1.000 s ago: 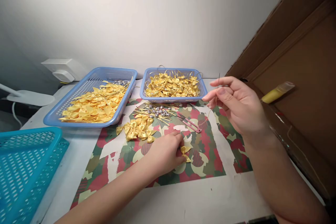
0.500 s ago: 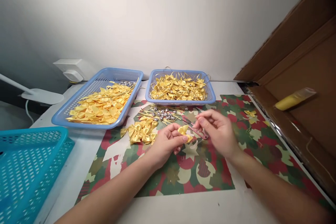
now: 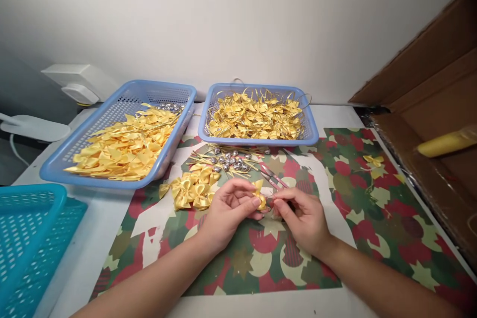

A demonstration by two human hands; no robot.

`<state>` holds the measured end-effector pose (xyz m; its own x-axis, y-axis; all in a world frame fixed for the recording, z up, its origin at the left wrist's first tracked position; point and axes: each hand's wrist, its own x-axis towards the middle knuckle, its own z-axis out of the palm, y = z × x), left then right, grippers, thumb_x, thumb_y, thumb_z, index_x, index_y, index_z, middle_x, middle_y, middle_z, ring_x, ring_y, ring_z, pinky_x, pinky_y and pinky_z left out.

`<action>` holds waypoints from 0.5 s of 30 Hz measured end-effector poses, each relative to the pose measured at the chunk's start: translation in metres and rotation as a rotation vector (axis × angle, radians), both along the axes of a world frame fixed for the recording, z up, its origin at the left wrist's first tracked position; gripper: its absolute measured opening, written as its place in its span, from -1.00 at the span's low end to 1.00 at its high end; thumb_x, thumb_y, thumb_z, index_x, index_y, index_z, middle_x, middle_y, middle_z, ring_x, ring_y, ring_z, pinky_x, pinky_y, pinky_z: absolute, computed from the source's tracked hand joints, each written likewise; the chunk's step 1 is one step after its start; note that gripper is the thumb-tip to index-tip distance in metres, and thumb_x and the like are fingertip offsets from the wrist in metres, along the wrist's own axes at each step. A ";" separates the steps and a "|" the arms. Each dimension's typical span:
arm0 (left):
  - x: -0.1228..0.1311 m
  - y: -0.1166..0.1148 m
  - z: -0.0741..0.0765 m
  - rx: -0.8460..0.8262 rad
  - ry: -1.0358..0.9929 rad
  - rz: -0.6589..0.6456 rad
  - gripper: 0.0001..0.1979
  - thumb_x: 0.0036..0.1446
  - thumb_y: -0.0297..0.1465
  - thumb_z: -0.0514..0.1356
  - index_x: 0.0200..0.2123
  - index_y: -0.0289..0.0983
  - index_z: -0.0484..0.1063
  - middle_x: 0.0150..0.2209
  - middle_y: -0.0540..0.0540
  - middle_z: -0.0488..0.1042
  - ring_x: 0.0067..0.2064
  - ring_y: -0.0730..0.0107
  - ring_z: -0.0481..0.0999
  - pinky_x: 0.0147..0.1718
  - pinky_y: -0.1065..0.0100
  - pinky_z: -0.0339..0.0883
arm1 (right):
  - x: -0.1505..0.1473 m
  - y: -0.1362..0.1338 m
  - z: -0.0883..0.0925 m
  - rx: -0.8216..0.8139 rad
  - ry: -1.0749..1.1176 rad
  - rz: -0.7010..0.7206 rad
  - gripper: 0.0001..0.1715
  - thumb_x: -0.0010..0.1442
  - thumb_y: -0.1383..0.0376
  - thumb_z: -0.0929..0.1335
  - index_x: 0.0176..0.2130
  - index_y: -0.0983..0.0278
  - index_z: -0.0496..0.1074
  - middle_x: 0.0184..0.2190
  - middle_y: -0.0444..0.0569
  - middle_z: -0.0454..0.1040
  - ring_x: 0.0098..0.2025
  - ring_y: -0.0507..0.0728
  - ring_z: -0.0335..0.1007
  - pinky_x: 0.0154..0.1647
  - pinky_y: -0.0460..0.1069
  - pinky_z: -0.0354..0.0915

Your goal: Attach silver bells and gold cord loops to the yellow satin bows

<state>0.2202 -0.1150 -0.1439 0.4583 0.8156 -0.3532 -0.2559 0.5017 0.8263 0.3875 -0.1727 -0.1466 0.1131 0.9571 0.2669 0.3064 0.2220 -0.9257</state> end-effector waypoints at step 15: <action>-0.002 0.002 0.001 0.004 -0.138 -0.071 -0.75 -0.15 -0.48 0.48 -0.32 -0.19 0.64 -0.34 -0.01 0.63 -0.31 0.54 0.57 -0.26 0.54 0.47 | -0.002 0.003 0.009 0.089 -0.195 0.063 -0.84 0.21 0.43 0.32 -0.33 0.21 0.47 -0.48 -0.13 0.57 -0.53 0.02 0.44 -0.51 -0.09 0.34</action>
